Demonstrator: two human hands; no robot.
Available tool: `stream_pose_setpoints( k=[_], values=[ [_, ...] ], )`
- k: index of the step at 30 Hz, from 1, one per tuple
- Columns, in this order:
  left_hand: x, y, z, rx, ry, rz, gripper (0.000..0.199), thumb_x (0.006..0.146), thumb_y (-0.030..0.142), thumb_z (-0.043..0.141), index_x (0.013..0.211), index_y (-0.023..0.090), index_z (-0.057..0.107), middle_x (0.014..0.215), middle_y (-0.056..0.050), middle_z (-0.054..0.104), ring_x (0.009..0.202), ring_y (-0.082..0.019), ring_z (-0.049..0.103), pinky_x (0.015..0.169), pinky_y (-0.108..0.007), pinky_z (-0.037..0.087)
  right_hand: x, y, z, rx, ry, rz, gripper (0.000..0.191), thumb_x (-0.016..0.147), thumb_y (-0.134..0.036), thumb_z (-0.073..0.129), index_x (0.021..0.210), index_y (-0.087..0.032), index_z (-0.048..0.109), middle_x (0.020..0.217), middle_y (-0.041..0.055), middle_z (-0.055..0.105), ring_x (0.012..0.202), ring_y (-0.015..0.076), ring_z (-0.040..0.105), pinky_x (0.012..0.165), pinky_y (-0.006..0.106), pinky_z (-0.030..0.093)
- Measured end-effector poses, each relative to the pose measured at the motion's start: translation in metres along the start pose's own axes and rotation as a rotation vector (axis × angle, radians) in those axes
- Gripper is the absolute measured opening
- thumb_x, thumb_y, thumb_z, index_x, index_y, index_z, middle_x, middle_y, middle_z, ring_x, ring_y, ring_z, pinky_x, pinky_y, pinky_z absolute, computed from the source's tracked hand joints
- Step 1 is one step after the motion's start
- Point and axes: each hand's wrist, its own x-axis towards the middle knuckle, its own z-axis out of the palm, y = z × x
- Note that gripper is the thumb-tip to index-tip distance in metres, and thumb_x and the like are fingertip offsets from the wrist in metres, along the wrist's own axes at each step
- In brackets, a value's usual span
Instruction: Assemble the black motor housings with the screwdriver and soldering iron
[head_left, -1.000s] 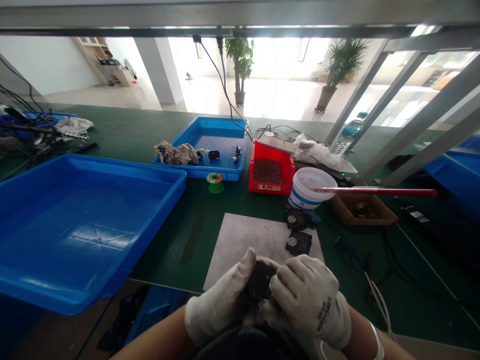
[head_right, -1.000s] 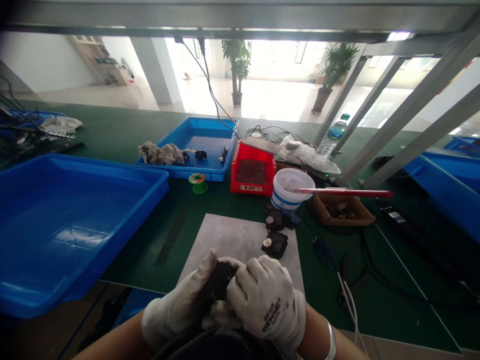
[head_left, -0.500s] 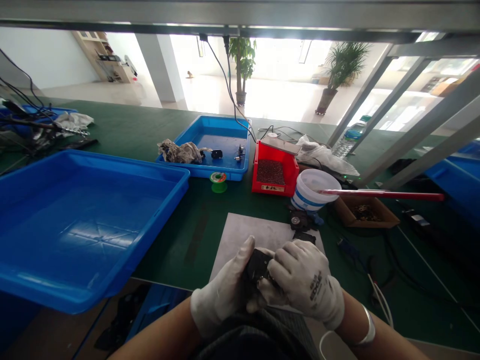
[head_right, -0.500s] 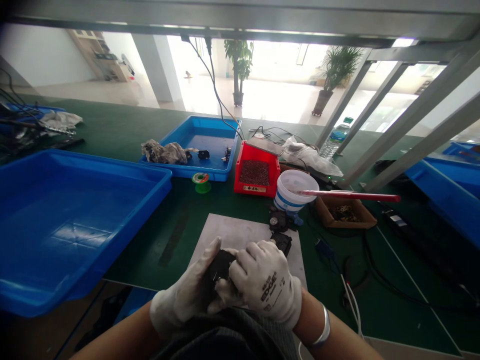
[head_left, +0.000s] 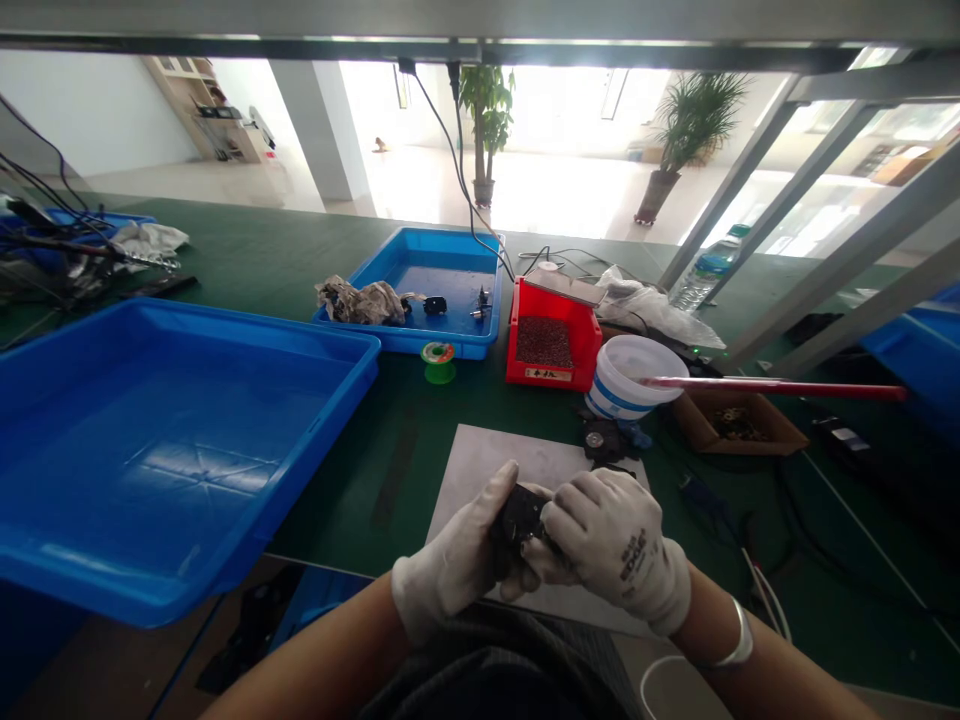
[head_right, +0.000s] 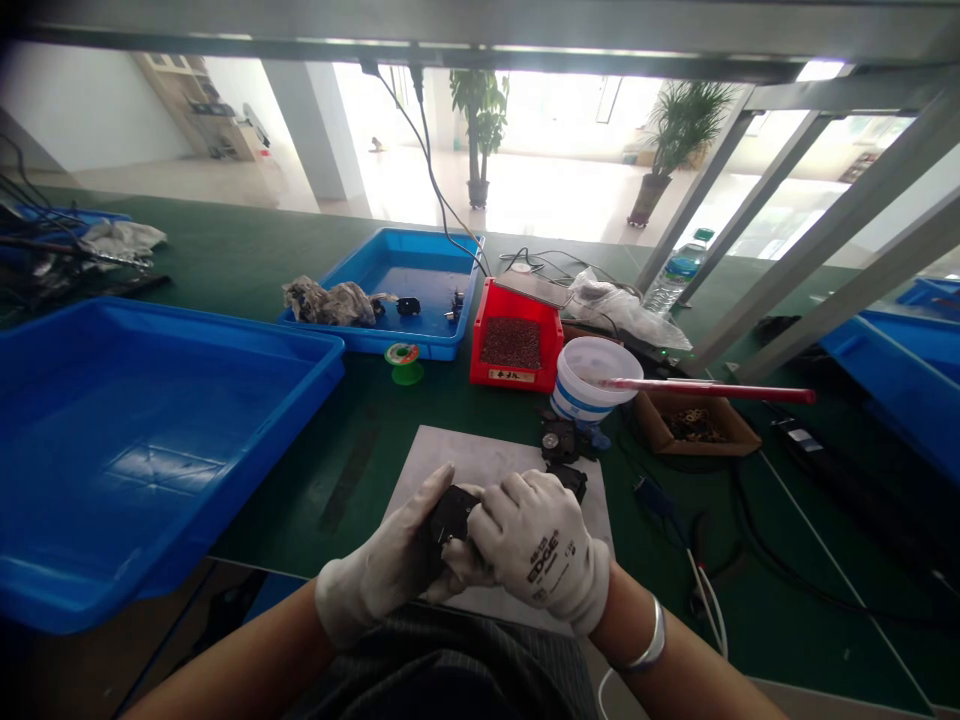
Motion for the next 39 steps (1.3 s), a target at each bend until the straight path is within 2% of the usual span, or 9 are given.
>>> stream_pose_setpoints(
  k=[6, 9, 12, 14, 17, 21, 27, 34, 39],
  values=[
    [0.003, 0.002, -0.002, 0.2, 0.024, 0.053, 0.07, 0.098, 0.074, 0.041, 0.102, 0.011, 0.072, 0.072, -0.009, 0.072, 0.055, -0.015, 0.064, 0.043, -0.019, 0.047, 0.001, 0.008, -0.001, -0.005, -0.035, 0.004, 0.065, 0.114, -0.04, 0.031, 0.061, -0.021, 0.063, 0.055, 0.0029, 0.057, 0.059, 0.0195, 0.043, 0.06, 0.038, 0.021],
    [0.001, 0.01, -0.001, 0.259, 0.043, 0.1, 0.047, 0.098, 0.055, 0.058, 0.114, 0.013, 0.072, 0.086, -0.01, 0.076, 0.069, -0.019, 0.071, 0.057, -0.026, 0.061, 0.001, 0.011, -0.001, -0.017, -0.035, -0.023, 0.064, 0.113, -0.039, 0.033, 0.06, -0.021, 0.063, 0.056, 0.0033, 0.058, 0.059, 0.02, 0.041, 0.06, 0.038, 0.02],
    [0.0, 0.016, -0.001, 0.269, 0.063, 0.118, 0.032, 0.094, 0.029, 0.07, 0.122, 0.015, 0.071, 0.1, -0.009, 0.076, 0.077, -0.019, 0.074, 0.063, -0.028, 0.063, 0.0, 0.01, 0.0, -0.029, -0.048, -0.07, 0.062, 0.112, -0.034, 0.035, 0.058, -0.021, 0.061, 0.056, 0.0034, 0.057, 0.058, 0.02, 0.039, 0.06, 0.038, 0.019],
    [0.0, 0.016, -0.002, 0.251, 0.08, 0.123, 0.03, 0.093, 0.025, 0.072, 0.121, 0.015, 0.072, 0.102, -0.01, 0.076, 0.079, -0.019, 0.074, 0.066, -0.027, 0.063, 0.001, 0.011, -0.001, -0.038, -0.061, -0.094, 0.062, 0.112, -0.03, 0.033, 0.058, -0.022, 0.06, 0.055, 0.0033, 0.056, 0.057, 0.0199, 0.039, 0.06, 0.038, 0.02],
    [0.002, 0.013, -0.005, 0.178, 0.1, 0.104, 0.041, 0.098, 0.047, 0.065, 0.116, 0.012, 0.074, 0.096, -0.012, 0.077, 0.075, -0.021, 0.075, 0.062, -0.029, 0.063, 0.002, 0.015, -0.003, -0.039, -0.058, -0.063, 0.061, 0.113, -0.035, 0.034, 0.059, -0.022, 0.06, 0.055, 0.0032, 0.056, 0.057, 0.0195, 0.042, 0.06, 0.037, 0.022],
    [0.003, 0.015, -0.012, 0.072, 0.121, 0.07, 0.073, 0.1, 0.073, 0.039, 0.116, 0.011, 0.073, 0.098, -0.015, 0.079, 0.078, -0.026, 0.077, 0.063, -0.032, 0.063, -0.001, 0.026, 0.0, 0.114, -0.045, 0.205, 0.056, 0.111, -0.037, 0.037, 0.062, -0.021, 0.059, 0.061, 0.0035, 0.061, 0.059, 0.0175, 0.052, 0.061, 0.033, 0.031],
    [-0.004, 0.023, -0.02, 0.003, 0.153, 0.099, 0.076, 0.106, 0.066, 0.023, 0.127, 0.011, 0.071, 0.104, -0.016, 0.081, 0.086, -0.026, 0.078, 0.073, -0.035, 0.061, 0.005, 0.038, 0.017, 0.203, -0.562, 0.671, 0.054, 0.11, -0.037, 0.032, 0.077, -0.021, 0.071, 0.074, 0.007, 0.076, 0.071, 0.0211, 0.072, 0.069, 0.031, 0.045],
    [-0.016, 0.02, -0.032, -0.005, 0.173, 0.224, 0.049, 0.101, 0.055, 0.055, 0.13, 0.017, 0.07, 0.124, -0.013, 0.077, 0.108, -0.03, 0.074, 0.097, -0.043, 0.054, 0.025, 0.058, 0.034, 0.174, -0.831, 0.781, 0.048, 0.11, -0.037, 0.039, 0.097, -0.016, 0.08, 0.097, 0.013, 0.083, 0.095, 0.0257, 0.079, 0.082, 0.031, 0.054],
    [-0.023, 0.022, -0.034, 0.035, 0.145, 0.266, 0.036, 0.081, 0.021, 0.074, 0.115, 0.011, 0.074, 0.116, -0.014, 0.078, 0.107, -0.029, 0.072, 0.105, -0.043, 0.049, 0.047, 0.066, 0.037, 0.172, -0.974, 0.787, 0.046, 0.111, -0.04, 0.042, 0.102, -0.014, 0.079, 0.103, 0.0146, 0.081, 0.103, 0.0259, 0.077, 0.093, 0.037, 0.054]
  ],
)
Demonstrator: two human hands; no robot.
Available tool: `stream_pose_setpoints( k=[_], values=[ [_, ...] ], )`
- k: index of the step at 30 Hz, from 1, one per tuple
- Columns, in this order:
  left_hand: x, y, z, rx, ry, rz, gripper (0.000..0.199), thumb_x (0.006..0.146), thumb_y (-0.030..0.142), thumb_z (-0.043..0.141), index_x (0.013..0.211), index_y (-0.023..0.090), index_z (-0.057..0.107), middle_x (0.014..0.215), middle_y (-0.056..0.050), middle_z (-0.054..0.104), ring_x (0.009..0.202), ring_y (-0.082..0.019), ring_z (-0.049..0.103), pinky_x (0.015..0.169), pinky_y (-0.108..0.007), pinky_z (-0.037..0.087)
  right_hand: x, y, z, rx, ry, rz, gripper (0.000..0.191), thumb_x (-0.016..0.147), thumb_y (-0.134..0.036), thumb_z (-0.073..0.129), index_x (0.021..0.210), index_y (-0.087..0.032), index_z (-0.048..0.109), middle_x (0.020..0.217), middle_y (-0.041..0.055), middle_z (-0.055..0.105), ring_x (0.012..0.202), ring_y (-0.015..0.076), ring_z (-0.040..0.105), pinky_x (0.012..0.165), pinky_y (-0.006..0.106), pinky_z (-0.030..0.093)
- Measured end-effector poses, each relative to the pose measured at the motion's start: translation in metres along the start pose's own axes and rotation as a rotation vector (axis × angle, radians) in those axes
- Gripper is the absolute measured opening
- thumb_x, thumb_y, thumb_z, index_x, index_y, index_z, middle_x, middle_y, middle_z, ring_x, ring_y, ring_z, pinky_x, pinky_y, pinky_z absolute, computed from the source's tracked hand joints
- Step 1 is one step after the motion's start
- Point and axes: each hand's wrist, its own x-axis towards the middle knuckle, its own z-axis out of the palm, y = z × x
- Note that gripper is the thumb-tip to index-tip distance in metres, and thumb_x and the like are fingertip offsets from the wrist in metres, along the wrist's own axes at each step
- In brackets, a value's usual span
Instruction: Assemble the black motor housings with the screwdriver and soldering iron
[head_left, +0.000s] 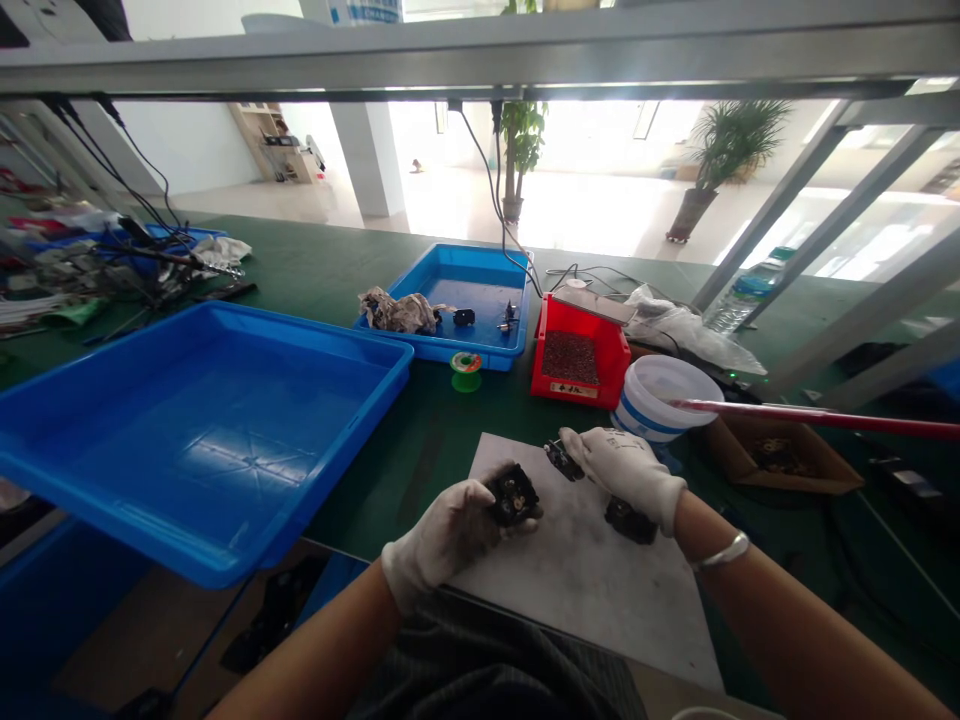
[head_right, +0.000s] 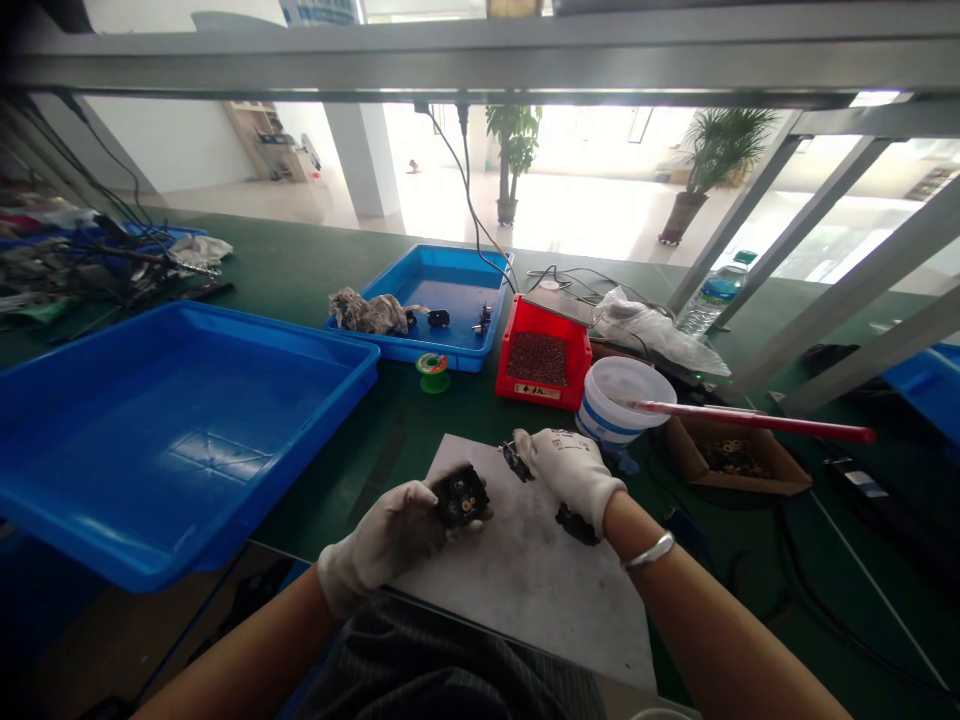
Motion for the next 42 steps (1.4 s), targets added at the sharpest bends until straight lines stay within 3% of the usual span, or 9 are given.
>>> stream_pose_setpoints(
  k=[8, 12, 16, 21, 26, 29, 33, 37, 42],
  values=[
    [-0.002, 0.008, 0.004, 0.064, -0.022, 0.021, 0.093, 0.075, 0.003, 0.067, 0.161, 0.02, 0.037, 0.113, -0.009, 0.076, 0.103, -0.024, 0.073, 0.106, -0.04, 0.046, 0.029, -0.01, -0.014, -0.037, -0.127, -0.026, 0.036, 0.106, -0.05, 0.058, 0.104, -0.016, 0.073, 0.106, 0.0061, 0.076, 0.099, 0.0211, 0.073, 0.096, 0.044, 0.057],
    [-0.002, 0.01, 0.0, 0.095, -0.013, 0.009, 0.096, 0.073, 0.002, 0.061, 0.162, 0.019, 0.031, 0.114, -0.009, 0.076, 0.102, -0.022, 0.073, 0.103, -0.035, 0.045, 0.043, -0.015, -0.01, -0.097, -0.11, -0.014, 0.031, 0.105, -0.045, 0.063, 0.115, -0.017, 0.07, 0.116, 0.0076, 0.073, 0.102, 0.0221, 0.072, 0.094, 0.045, 0.059],
    [0.0, 0.013, -0.001, 0.154, -0.024, 0.008, 0.094, 0.07, 0.004, 0.062, 0.16, 0.017, 0.036, 0.114, -0.01, 0.076, 0.104, -0.023, 0.073, 0.102, -0.036, 0.045, 0.047, -0.017, -0.004, -0.189, 0.03, 0.043, 0.032, 0.104, -0.044, 0.064, 0.118, -0.016, 0.07, 0.118, 0.0088, 0.073, 0.105, 0.0238, 0.071, 0.096, 0.047, 0.057],
    [0.005, 0.017, -0.004, 0.292, -0.046, 0.02, 0.076, 0.075, 0.016, 0.065, 0.15, 0.016, 0.052, 0.108, -0.01, 0.075, 0.099, -0.025, 0.071, 0.093, -0.035, 0.049, 0.009, 0.001, -0.003, -0.205, 0.306, -0.003, 0.044, 0.11, -0.037, 0.044, 0.1, -0.011, 0.078, 0.108, 0.0199, 0.076, 0.105, 0.0319, 0.071, 0.087, 0.041, 0.052],
    [0.011, 0.021, 0.005, 0.54, -0.028, 0.057, 0.05, 0.085, 0.026, 0.065, 0.134, 0.015, 0.067, 0.122, -0.013, 0.071, 0.105, -0.025, 0.066, 0.091, -0.032, 0.05, -0.057, 0.035, 0.017, -0.021, 0.672, -0.118, 0.049, 0.11, -0.039, 0.04, 0.084, -0.018, 0.075, 0.088, 0.0103, 0.076, 0.079, 0.0228, 0.071, 0.074, 0.033, 0.048],
    [0.016, 0.025, 0.021, 0.76, 0.031, 0.064, 0.056, 0.089, 0.031, 0.067, 0.144, 0.018, 0.061, 0.13, -0.014, 0.066, 0.116, -0.03, 0.063, 0.099, -0.039, 0.049, -0.091, 0.047, 0.04, 0.248, 0.876, -0.269, 0.042, 0.11, -0.035, 0.046, 0.082, -0.02, 0.073, 0.084, 0.0057, 0.075, 0.072, 0.0179, 0.071, 0.067, 0.028, 0.049],
    [0.032, 0.021, 0.042, 1.109, 0.128, 0.161, 0.072, 0.082, 0.031, 0.078, 0.151, 0.023, 0.057, 0.136, -0.014, 0.059, 0.127, -0.039, 0.053, 0.112, -0.05, 0.038, -0.12, 0.049, 0.07, 0.412, 0.897, -0.324, 0.035, 0.108, -0.027, 0.051, 0.081, -0.021, 0.072, 0.08, 0.003, 0.074, 0.066, 0.0141, 0.071, 0.061, 0.024, 0.05],
    [0.052, 0.006, 0.052, 1.372, 0.104, 0.261, 0.073, 0.07, 0.024, 0.084, 0.141, 0.023, 0.067, 0.131, -0.015, 0.059, 0.131, -0.046, 0.047, 0.119, -0.057, 0.027, -0.133, 0.045, 0.095, 0.448, 0.882, -0.342, 0.037, 0.108, -0.025, 0.048, 0.079, -0.02, 0.07, 0.075, 0.0029, 0.072, 0.058, 0.0141, 0.068, 0.054, 0.026, 0.047],
    [0.059, -0.005, 0.055, 1.519, 0.089, 0.31, 0.072, 0.07, 0.023, 0.082, 0.14, 0.022, 0.066, 0.13, -0.017, 0.061, 0.132, -0.048, 0.048, 0.12, -0.06, 0.027, -0.137, 0.05, 0.122, 0.431, 0.876, -0.367, 0.029, 0.106, -0.021, 0.051, 0.083, -0.02, 0.069, 0.077, 0.0036, 0.072, 0.059, 0.0152, 0.068, 0.056, 0.028, 0.045]
  ],
)
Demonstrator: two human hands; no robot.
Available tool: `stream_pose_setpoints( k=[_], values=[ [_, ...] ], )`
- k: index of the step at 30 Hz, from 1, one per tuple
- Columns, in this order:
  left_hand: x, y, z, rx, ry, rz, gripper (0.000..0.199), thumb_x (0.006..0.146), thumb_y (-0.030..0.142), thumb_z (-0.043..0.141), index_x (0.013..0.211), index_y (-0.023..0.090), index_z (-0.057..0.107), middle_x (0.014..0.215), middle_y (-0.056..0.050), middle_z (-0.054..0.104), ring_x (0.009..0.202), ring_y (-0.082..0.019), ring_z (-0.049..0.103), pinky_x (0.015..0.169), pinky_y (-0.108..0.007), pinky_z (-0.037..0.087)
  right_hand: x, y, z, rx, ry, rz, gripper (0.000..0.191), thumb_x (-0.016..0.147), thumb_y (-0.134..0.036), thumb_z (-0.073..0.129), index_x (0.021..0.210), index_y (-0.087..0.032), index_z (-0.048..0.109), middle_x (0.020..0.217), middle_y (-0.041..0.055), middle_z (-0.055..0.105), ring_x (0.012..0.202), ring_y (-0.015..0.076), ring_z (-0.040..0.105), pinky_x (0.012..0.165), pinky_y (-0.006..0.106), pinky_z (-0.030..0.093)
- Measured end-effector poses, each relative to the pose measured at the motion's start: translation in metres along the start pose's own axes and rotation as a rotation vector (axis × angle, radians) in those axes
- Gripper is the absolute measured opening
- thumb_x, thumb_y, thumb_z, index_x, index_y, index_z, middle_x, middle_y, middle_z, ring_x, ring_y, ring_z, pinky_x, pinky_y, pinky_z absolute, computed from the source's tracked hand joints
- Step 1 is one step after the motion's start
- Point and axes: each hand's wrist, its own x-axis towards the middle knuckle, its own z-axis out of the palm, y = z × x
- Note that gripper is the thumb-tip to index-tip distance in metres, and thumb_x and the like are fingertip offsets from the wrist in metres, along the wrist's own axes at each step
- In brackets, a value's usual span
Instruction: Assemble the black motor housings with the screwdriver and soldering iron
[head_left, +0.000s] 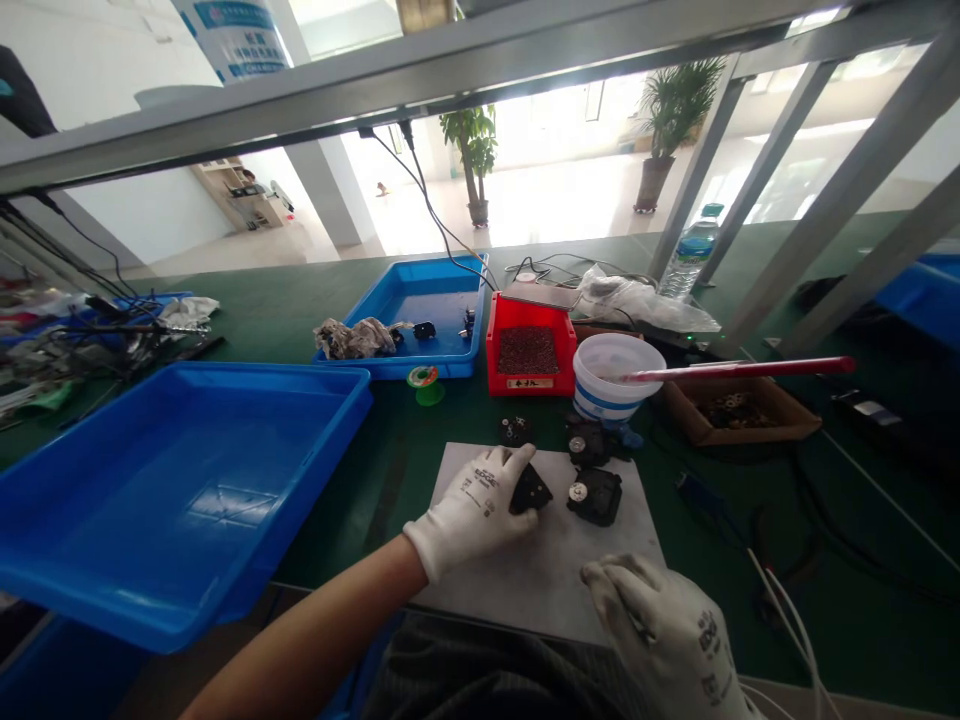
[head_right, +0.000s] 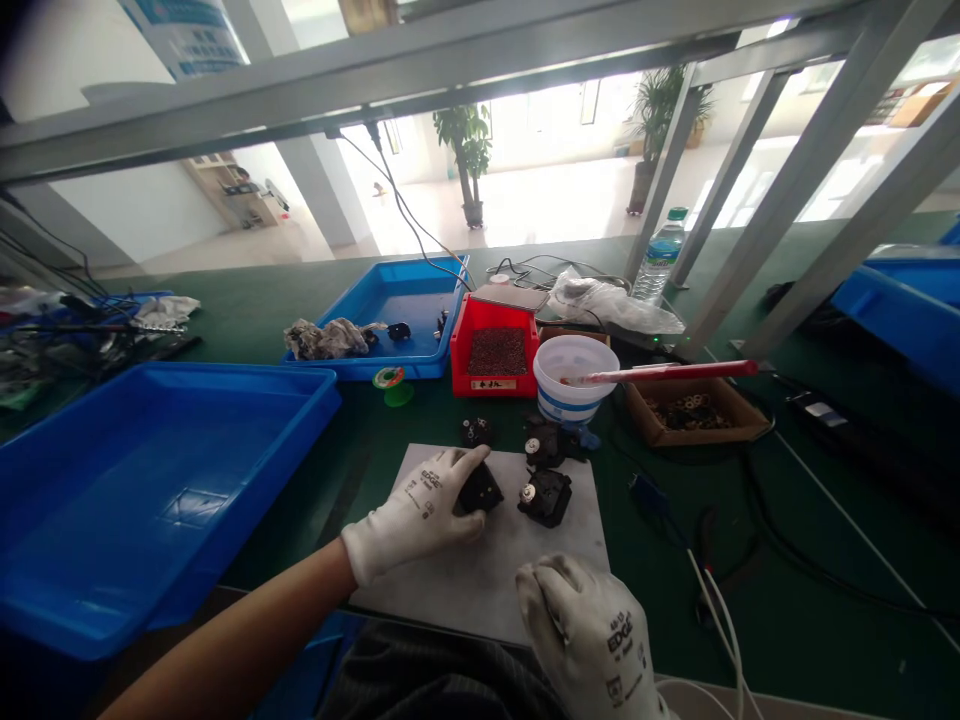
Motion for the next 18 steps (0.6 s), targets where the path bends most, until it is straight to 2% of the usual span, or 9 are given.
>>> stream_pose_setpoints(
  k=[5, 8, 10, 13, 18],
  values=[
    [-0.005, 0.006, -0.015, 0.0, -0.003, -0.005, 0.071, 0.071, 0.024, 0.082, 0.139, 0.022, 0.065, 0.134, -0.016, 0.063, 0.13, -0.044, 0.053, 0.118, -0.057, 0.034, -0.009, 0.013, -0.001, 0.016, 0.042, -0.026, 0.021, 0.103, -0.017, 0.056, 0.087, -0.019, 0.07, 0.08, 0.0036, 0.073, 0.066, 0.0156, 0.071, 0.061, 0.027, 0.049],
    [-0.011, 0.008, -0.034, -0.065, -0.008, -0.035, 0.073, 0.083, 0.033, 0.075, 0.152, 0.024, 0.052, 0.145, -0.015, 0.06, 0.131, -0.039, 0.056, 0.112, -0.052, 0.043, -0.01, 0.015, -0.004, 0.036, 0.06, -0.037, 0.018, 0.102, -0.016, 0.058, 0.089, -0.019, 0.071, 0.08, 0.0034, 0.073, 0.068, 0.0155, 0.072, 0.063, 0.026, 0.051],
    [-0.017, 0.007, -0.046, -0.204, -0.033, -0.079, 0.072, 0.091, 0.04, 0.069, 0.157, 0.027, 0.045, 0.151, -0.013, 0.057, 0.135, -0.037, 0.056, 0.109, -0.049, 0.047, -0.011, 0.015, -0.005, 0.05, 0.052, -0.037, 0.018, 0.102, -0.014, 0.058, 0.09, -0.019, 0.071, 0.08, 0.0032, 0.074, 0.069, 0.0151, 0.072, 0.064, 0.026, 0.052],
    [-0.028, -0.001, -0.056, -0.531, -0.035, -0.167, 0.071, 0.09, 0.037, 0.072, 0.156, 0.026, 0.047, 0.149, -0.012, 0.06, 0.137, -0.037, 0.055, 0.109, -0.047, 0.047, -0.012, 0.016, -0.004, 0.056, 0.043, -0.038, 0.018, 0.102, -0.012, 0.057, 0.092, -0.02, 0.071, 0.081, 0.0036, 0.075, 0.069, 0.0152, 0.072, 0.064, 0.025, 0.052],
    [-0.046, -0.02, -0.052, -0.88, -0.014, -0.158, 0.069, 0.086, 0.028, 0.073, 0.151, 0.023, 0.052, 0.132, -0.014, 0.071, 0.119, -0.033, 0.066, 0.105, -0.045, 0.046, -0.014, 0.017, -0.002, 0.037, 0.031, -0.028, 0.019, 0.102, -0.015, 0.058, 0.09, -0.019, 0.072, 0.081, 0.004, 0.076, 0.07, 0.0155, 0.073, 0.064, 0.026, 0.053]
  ],
)
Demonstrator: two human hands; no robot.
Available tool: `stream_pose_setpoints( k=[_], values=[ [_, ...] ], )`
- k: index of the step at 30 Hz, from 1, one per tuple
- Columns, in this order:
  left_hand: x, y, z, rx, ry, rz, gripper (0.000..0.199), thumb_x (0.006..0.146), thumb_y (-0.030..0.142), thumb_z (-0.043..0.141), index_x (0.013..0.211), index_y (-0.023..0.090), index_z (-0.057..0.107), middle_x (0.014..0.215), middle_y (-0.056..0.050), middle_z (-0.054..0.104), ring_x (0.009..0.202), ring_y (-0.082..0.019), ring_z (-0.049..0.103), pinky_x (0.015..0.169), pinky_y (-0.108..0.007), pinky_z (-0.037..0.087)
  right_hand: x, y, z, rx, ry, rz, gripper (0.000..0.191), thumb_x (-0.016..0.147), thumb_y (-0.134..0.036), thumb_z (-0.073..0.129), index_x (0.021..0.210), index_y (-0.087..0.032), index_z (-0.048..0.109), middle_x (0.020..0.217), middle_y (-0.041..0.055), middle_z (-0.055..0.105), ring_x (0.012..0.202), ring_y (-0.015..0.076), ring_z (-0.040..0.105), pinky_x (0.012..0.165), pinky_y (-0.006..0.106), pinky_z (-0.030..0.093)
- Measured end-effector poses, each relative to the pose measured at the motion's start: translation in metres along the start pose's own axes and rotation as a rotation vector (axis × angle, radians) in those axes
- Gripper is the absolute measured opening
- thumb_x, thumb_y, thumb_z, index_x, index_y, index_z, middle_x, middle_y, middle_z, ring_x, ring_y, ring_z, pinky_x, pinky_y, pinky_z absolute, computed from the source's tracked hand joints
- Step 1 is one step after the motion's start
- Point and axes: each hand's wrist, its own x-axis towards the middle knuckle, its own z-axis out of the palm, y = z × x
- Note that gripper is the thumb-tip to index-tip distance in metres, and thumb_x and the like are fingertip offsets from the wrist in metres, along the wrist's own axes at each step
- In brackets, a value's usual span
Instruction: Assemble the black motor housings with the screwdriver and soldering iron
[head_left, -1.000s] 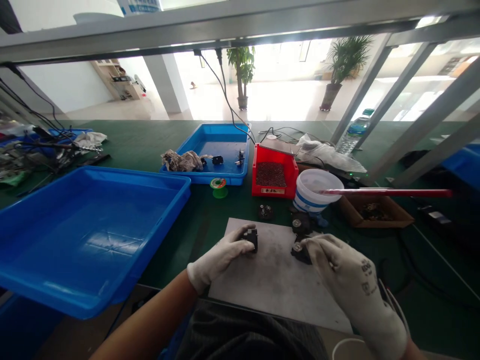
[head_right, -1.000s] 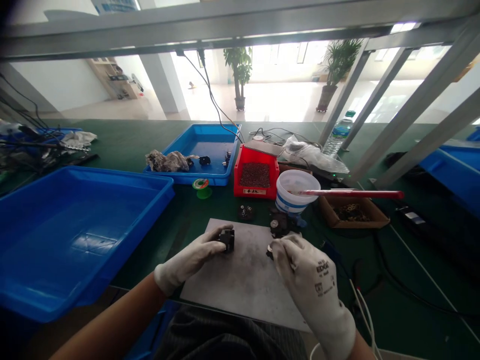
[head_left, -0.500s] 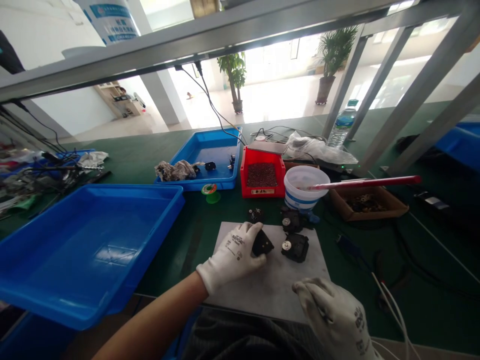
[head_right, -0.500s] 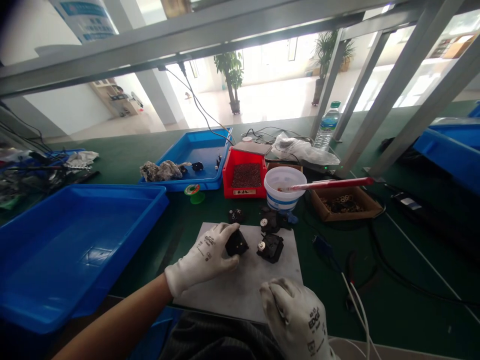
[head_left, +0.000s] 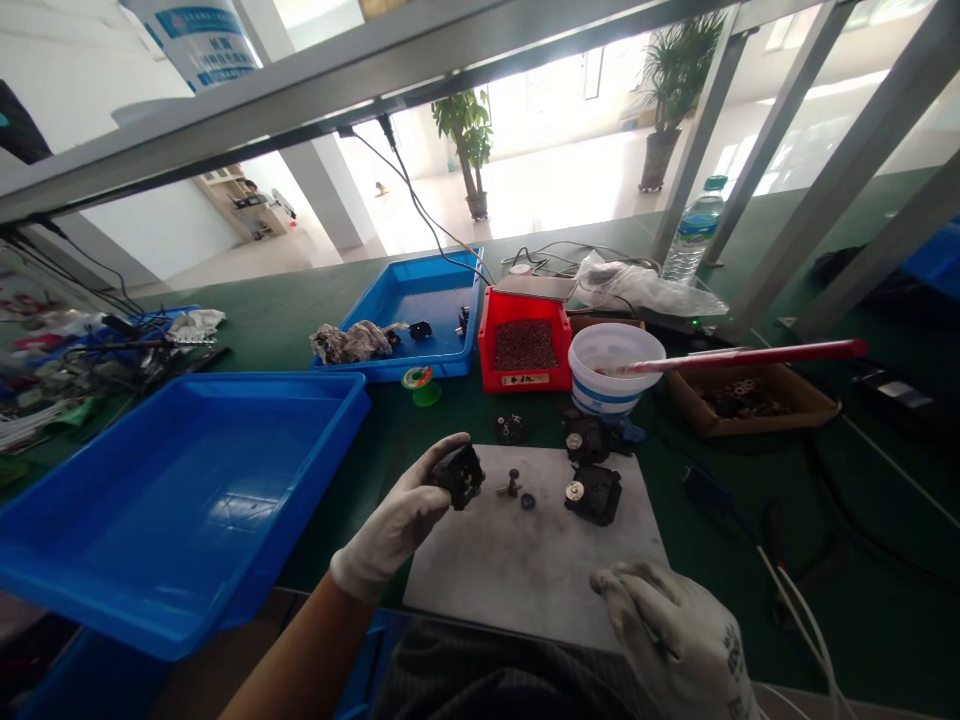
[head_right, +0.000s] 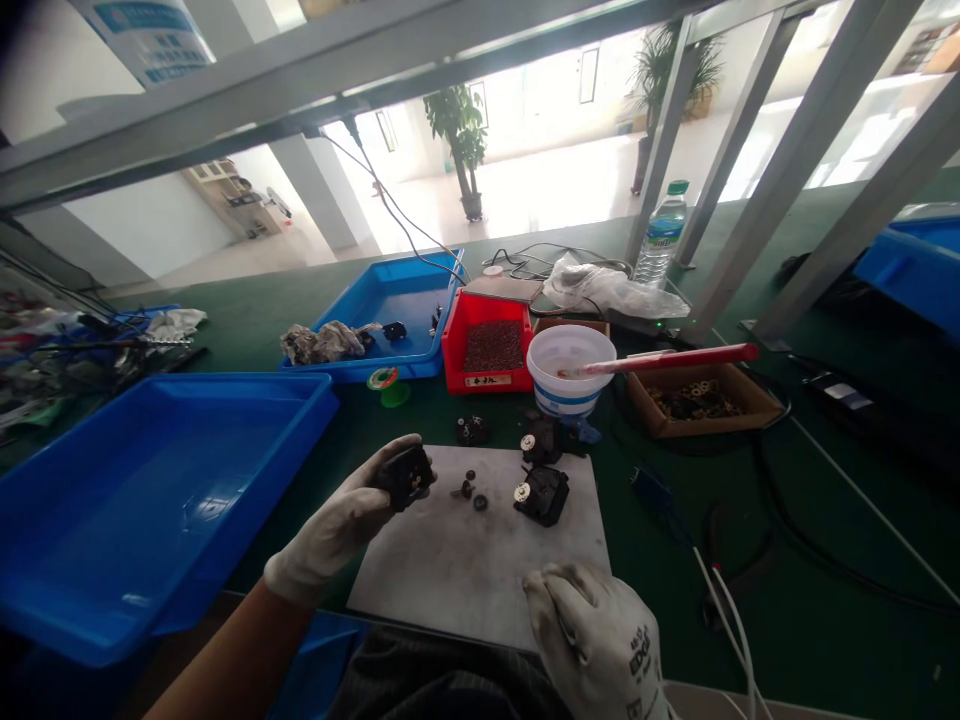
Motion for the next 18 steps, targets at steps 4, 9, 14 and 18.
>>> stream_pose_setpoints(
  k=[4, 9, 14, 18],
  values=[
    [-0.009, -0.014, -0.003, -0.178, -0.023, 0.045, 0.076, 0.08, 0.021, 0.074, 0.152, 0.023, 0.052, 0.133, -0.014, 0.072, 0.124, -0.033, 0.066, 0.111, -0.046, 0.043, 0.002, -0.001, 0.003, -0.064, -0.006, -0.037, 0.019, 0.104, -0.02, 0.058, 0.094, -0.019, 0.074, 0.084, 0.0048, 0.077, 0.072, 0.0162, 0.075, 0.063, 0.025, 0.052],
    [-0.019, -0.036, -0.005, -0.327, -0.029, 0.111, 0.073, 0.078, 0.018, 0.073, 0.149, 0.024, 0.058, 0.14, -0.01, 0.069, 0.137, -0.035, 0.058, 0.119, -0.049, 0.038, 0.014, -0.011, 0.008, -0.265, -0.012, -0.059, 0.021, 0.107, -0.023, 0.053, 0.113, -0.018, 0.073, 0.09, 0.0064, 0.078, 0.073, 0.0185, 0.073, 0.065, 0.03, 0.049],
    [-0.028, -0.056, -0.007, -0.416, -0.026, 0.096, 0.076, 0.076, 0.017, 0.072, 0.151, 0.026, 0.056, 0.145, -0.009, 0.067, 0.134, -0.034, 0.061, 0.12, -0.049, 0.035, 0.049, -0.026, 0.02, -0.501, -0.097, -0.103, 0.025, 0.102, -0.011, 0.054, 0.107, -0.018, 0.078, 0.094, 0.0077, 0.078, 0.076, 0.0228, 0.066, 0.068, 0.036, 0.041],
    [-0.031, -0.061, -0.008, -0.422, -0.049, 0.068, 0.079, 0.074, 0.014, 0.072, 0.151, 0.025, 0.056, 0.146, -0.01, 0.066, 0.134, -0.032, 0.06, 0.118, -0.044, 0.036, 0.087, -0.033, 0.033, -0.624, -0.305, -0.037, 0.02, 0.094, -0.008, 0.066, 0.102, -0.02, 0.08, 0.093, 0.0076, 0.076, 0.085, 0.0272, 0.063, 0.076, 0.04, 0.041]
  ],
)
